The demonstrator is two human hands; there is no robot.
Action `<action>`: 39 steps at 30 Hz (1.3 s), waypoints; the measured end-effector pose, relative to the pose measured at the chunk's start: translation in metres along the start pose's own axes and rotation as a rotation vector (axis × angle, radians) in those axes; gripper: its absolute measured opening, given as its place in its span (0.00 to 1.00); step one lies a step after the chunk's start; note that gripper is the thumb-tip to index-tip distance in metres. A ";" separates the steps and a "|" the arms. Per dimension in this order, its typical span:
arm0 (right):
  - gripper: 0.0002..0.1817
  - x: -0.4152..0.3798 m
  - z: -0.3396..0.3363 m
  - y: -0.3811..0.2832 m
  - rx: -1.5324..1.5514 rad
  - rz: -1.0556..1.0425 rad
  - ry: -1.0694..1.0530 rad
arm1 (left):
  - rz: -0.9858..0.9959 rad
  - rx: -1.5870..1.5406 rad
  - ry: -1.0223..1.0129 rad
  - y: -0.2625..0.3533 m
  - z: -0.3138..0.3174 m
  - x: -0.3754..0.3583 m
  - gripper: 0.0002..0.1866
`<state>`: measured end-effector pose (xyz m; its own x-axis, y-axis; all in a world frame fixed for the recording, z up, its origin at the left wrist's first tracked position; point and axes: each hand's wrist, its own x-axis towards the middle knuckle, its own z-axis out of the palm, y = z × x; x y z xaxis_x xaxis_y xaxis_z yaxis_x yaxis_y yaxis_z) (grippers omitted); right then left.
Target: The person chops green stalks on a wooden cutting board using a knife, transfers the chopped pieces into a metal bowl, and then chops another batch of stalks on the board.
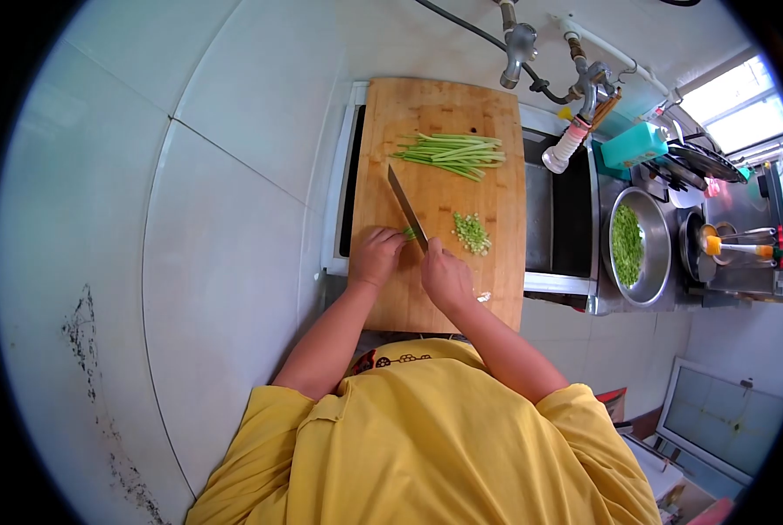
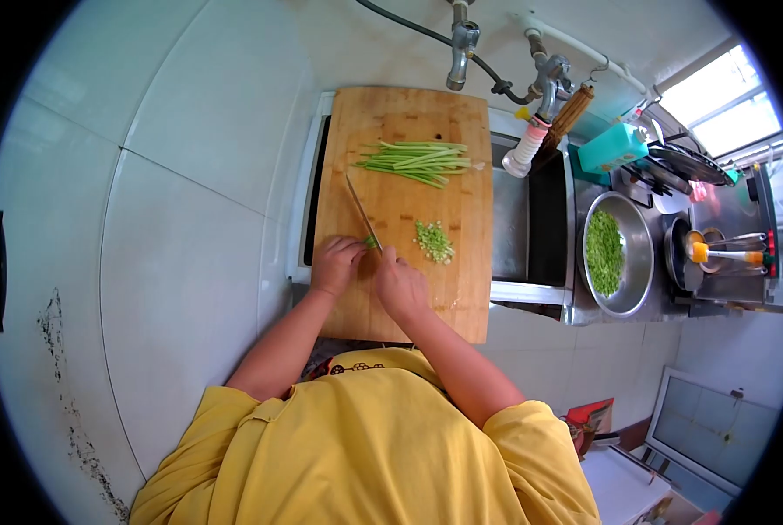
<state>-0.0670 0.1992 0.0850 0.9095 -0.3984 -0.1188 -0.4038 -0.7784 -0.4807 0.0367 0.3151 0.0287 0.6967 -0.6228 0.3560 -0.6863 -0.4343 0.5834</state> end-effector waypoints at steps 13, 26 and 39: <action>0.09 0.007 0.010 -0.002 -0.012 0.055 -0.074 | 0.076 0.038 0.002 -0.009 0.005 -0.002 0.06; 0.07 0.004 0.006 -0.002 0.103 0.040 -0.002 | 0.068 0.015 0.007 -0.010 0.001 -0.001 0.06; 0.08 0.009 0.004 -0.025 -0.066 0.079 -0.096 | 0.106 0.001 -0.024 -0.016 0.001 0.001 0.09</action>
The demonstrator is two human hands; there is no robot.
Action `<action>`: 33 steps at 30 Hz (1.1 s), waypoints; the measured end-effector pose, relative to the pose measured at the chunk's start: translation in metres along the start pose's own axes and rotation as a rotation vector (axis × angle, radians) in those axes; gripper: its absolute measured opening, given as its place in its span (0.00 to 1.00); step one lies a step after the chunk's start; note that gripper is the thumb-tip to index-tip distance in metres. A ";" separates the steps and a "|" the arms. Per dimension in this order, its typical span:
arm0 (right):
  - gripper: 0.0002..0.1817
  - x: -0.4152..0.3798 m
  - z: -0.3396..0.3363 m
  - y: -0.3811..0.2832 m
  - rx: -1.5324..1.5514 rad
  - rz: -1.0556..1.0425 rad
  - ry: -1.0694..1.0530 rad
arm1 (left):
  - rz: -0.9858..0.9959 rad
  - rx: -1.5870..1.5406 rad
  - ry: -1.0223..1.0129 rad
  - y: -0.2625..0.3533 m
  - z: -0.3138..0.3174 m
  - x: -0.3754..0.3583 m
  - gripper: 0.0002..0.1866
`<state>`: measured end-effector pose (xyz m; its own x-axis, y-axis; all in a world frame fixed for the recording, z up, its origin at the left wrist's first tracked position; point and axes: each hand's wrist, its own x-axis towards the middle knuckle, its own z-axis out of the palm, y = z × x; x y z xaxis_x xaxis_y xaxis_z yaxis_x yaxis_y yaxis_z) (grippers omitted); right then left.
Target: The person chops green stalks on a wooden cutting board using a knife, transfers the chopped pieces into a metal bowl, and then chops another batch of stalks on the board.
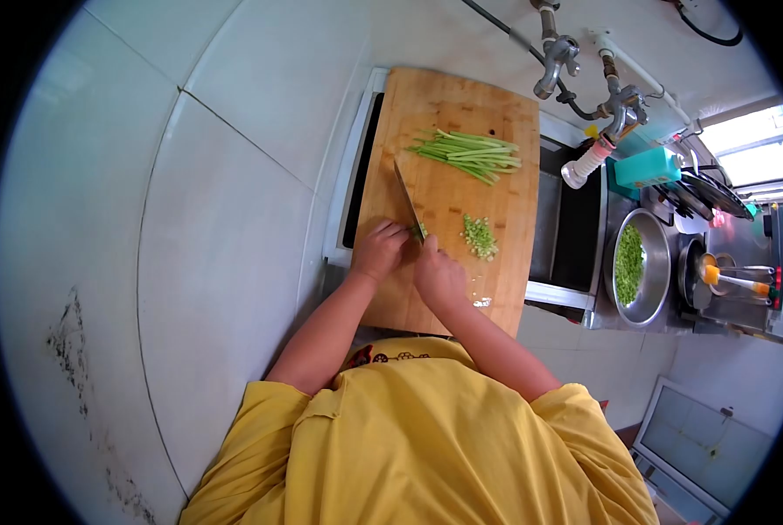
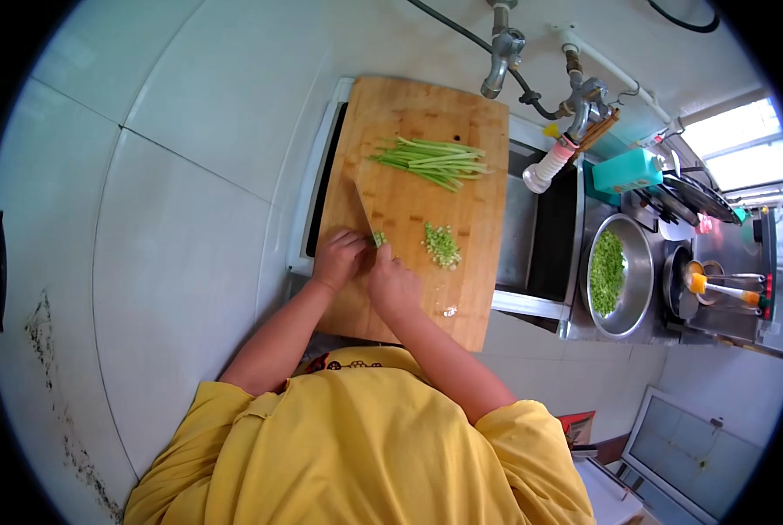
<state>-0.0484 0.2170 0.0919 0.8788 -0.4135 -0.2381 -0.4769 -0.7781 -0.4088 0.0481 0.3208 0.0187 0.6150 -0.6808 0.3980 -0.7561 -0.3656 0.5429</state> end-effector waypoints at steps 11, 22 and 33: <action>0.08 -0.005 0.011 0.019 0.205 -0.004 0.082 | -0.081 -0.012 0.075 0.004 0.001 -0.003 0.05; 0.07 -0.002 0.012 0.013 0.119 -0.059 0.061 | -0.067 0.017 0.067 0.004 0.000 -0.005 0.05; 0.08 0.002 0.032 0.013 0.116 -0.051 0.170 | -0.056 -0.008 0.098 0.006 -0.001 -0.007 0.06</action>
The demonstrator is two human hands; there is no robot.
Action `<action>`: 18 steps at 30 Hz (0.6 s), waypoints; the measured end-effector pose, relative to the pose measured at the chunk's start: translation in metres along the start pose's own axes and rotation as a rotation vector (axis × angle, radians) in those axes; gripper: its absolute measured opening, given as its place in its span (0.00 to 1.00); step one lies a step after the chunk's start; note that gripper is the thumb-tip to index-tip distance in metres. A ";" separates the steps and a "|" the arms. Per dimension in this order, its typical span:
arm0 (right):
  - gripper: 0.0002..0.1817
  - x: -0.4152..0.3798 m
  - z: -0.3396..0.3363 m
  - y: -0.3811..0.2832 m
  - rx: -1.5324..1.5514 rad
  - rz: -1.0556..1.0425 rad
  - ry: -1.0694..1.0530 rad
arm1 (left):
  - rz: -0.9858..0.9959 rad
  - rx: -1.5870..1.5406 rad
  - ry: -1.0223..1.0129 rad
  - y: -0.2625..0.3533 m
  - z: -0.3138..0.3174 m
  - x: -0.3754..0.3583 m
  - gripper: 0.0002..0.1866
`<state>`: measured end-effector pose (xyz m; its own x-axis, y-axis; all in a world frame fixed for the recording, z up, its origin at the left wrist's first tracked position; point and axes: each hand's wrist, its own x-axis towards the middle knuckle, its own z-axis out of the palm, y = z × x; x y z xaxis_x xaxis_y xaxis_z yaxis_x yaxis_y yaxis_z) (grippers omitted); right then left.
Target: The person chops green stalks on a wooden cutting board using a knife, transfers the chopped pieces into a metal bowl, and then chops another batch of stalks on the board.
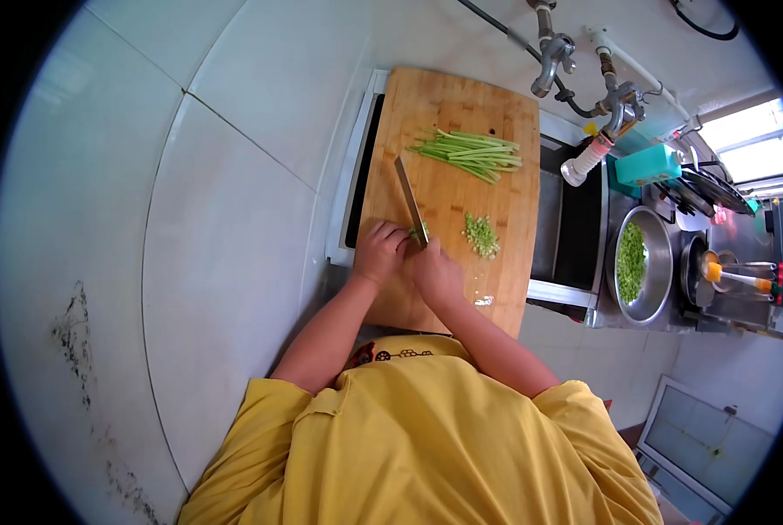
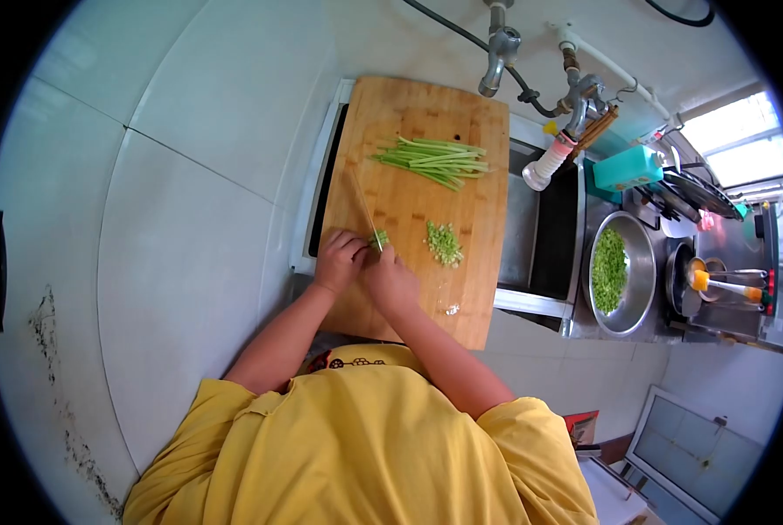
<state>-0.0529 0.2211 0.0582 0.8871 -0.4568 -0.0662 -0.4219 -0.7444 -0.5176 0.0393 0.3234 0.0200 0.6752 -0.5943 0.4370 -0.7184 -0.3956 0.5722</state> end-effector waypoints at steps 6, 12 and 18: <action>0.11 -0.004 -0.010 0.011 0.120 0.008 -0.065 | -0.102 -0.045 0.050 0.005 -0.002 -0.007 0.08; 0.07 0.004 -0.021 -0.005 0.006 -0.025 -0.126 | -0.152 -0.048 0.069 0.004 -0.003 -0.009 0.10; 0.08 0.006 -0.013 -0.008 0.012 0.012 -0.091 | -0.065 -0.046 0.041 0.002 -0.003 -0.011 0.10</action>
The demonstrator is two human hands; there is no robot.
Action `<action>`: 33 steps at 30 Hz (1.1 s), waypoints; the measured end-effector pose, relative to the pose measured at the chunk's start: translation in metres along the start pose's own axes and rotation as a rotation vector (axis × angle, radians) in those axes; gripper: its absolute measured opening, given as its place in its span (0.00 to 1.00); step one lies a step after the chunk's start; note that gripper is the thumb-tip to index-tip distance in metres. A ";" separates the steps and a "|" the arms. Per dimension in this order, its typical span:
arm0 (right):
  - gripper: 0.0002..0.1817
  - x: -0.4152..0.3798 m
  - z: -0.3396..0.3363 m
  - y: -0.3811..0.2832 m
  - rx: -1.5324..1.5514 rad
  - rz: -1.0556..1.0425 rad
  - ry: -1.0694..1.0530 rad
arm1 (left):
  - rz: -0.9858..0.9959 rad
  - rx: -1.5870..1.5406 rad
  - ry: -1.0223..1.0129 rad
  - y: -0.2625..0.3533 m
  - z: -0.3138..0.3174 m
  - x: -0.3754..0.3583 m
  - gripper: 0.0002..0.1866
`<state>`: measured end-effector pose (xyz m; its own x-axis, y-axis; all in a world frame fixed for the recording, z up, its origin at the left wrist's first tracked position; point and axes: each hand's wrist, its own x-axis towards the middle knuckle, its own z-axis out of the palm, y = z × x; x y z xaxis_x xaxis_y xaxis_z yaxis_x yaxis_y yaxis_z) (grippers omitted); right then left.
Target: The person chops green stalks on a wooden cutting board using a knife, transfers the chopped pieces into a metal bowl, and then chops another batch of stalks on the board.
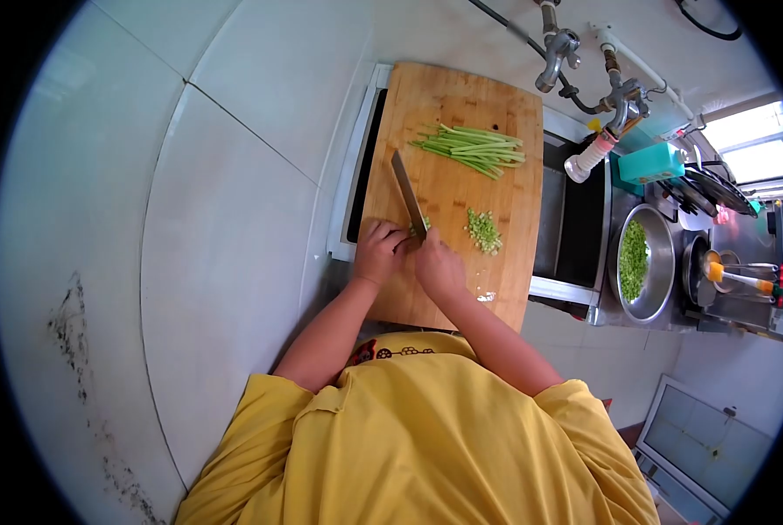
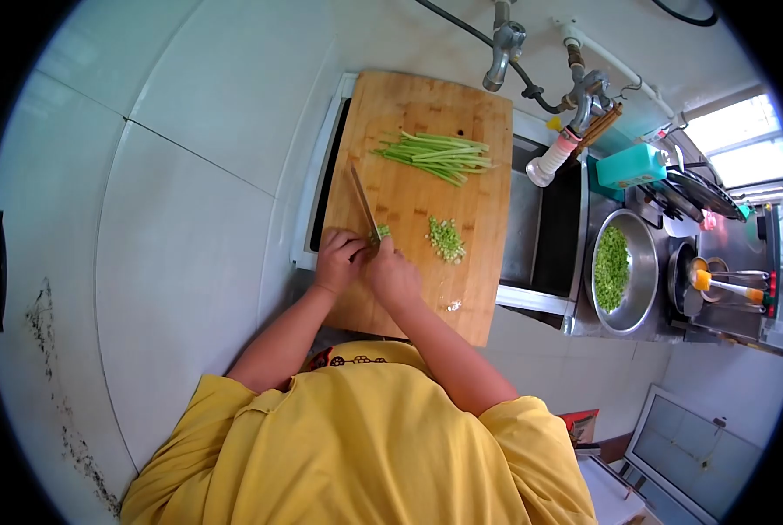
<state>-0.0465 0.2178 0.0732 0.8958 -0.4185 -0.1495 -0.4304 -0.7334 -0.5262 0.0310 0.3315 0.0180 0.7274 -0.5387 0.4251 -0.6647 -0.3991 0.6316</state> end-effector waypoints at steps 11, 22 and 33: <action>0.11 -0.006 -0.001 0.003 -0.028 -0.009 -0.074 | -0.089 0.022 0.059 0.000 -0.002 -0.006 0.09; 0.10 -0.017 -0.016 0.012 0.145 0.006 0.038 | -0.180 0.019 0.019 0.012 0.002 0.003 0.04; 0.07 -0.026 -0.017 0.012 0.039 -0.097 0.009 | -0.126 0.057 -0.001 0.011 -0.003 -0.010 0.05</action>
<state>-0.0766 0.2102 0.0848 0.9321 -0.3511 -0.0892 -0.3368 -0.7492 -0.5703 0.0174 0.3349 0.0230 0.8056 -0.4821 0.3444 -0.5768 -0.5051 0.6420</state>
